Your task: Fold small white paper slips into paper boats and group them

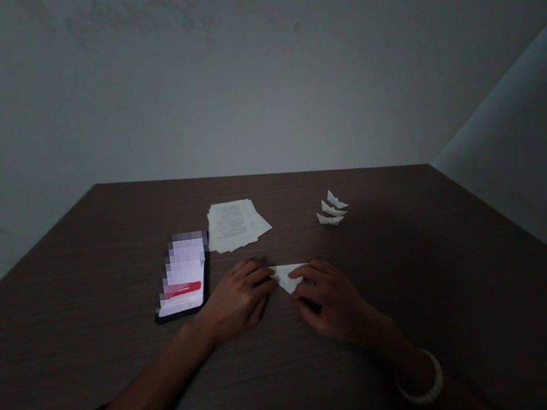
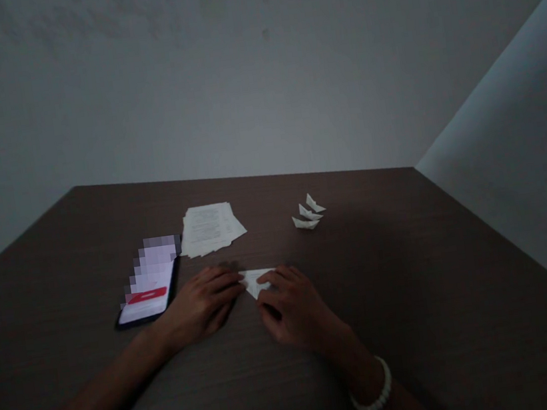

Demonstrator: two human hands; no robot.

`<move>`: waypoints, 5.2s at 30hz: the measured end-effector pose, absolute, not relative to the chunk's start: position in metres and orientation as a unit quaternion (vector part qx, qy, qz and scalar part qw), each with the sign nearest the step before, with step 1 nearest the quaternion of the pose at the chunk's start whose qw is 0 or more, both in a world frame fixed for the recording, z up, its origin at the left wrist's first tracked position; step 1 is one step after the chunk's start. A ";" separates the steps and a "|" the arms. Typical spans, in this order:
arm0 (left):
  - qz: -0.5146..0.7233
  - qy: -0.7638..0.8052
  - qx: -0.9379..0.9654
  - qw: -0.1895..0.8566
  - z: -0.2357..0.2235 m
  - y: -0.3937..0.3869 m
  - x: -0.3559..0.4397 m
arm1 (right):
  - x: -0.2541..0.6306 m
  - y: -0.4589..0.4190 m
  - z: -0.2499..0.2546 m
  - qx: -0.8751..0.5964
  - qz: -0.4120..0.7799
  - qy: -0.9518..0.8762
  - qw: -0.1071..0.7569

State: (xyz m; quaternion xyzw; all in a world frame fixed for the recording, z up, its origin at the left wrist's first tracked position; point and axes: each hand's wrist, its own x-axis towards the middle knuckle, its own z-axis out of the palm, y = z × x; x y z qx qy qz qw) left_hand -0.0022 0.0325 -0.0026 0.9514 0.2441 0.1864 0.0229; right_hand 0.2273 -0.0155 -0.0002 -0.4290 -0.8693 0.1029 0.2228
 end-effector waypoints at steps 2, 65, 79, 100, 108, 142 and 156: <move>0.176 0.264 0.948 0.010 -0.003 0.032 -0.002 | 0.227 -0.015 0.000 -0.427 0.103 -0.870 0.224; 0.169 0.220 0.959 -0.060 0.001 0.026 0.002 | 0.232 -0.020 0.007 -0.421 0.107 -0.877 0.208; 0.126 0.201 0.971 0.032 0.008 0.024 0.009 | 0.246 -0.012 0.008 -0.431 0.113 -0.861 0.244; 0.111 0.201 0.972 0.047 0.007 0.018 0.012 | 0.261 -0.003 0.004 -0.423 0.155 -0.841 0.299; 0.069 0.180 0.981 0.025 0.012 0.018 0.014 | 0.260 -0.004 0.000 -0.429 0.166 -0.840 0.287; 0.142 0.162 0.976 0.035 0.007 0.014 0.013 | 0.229 0.008 -0.013 -0.498 0.191 -0.784 0.318; 0.096 0.166 0.980 0.051 0.011 0.016 0.012 | 0.239 0.006 -0.004 -0.457 0.199 -0.806 0.318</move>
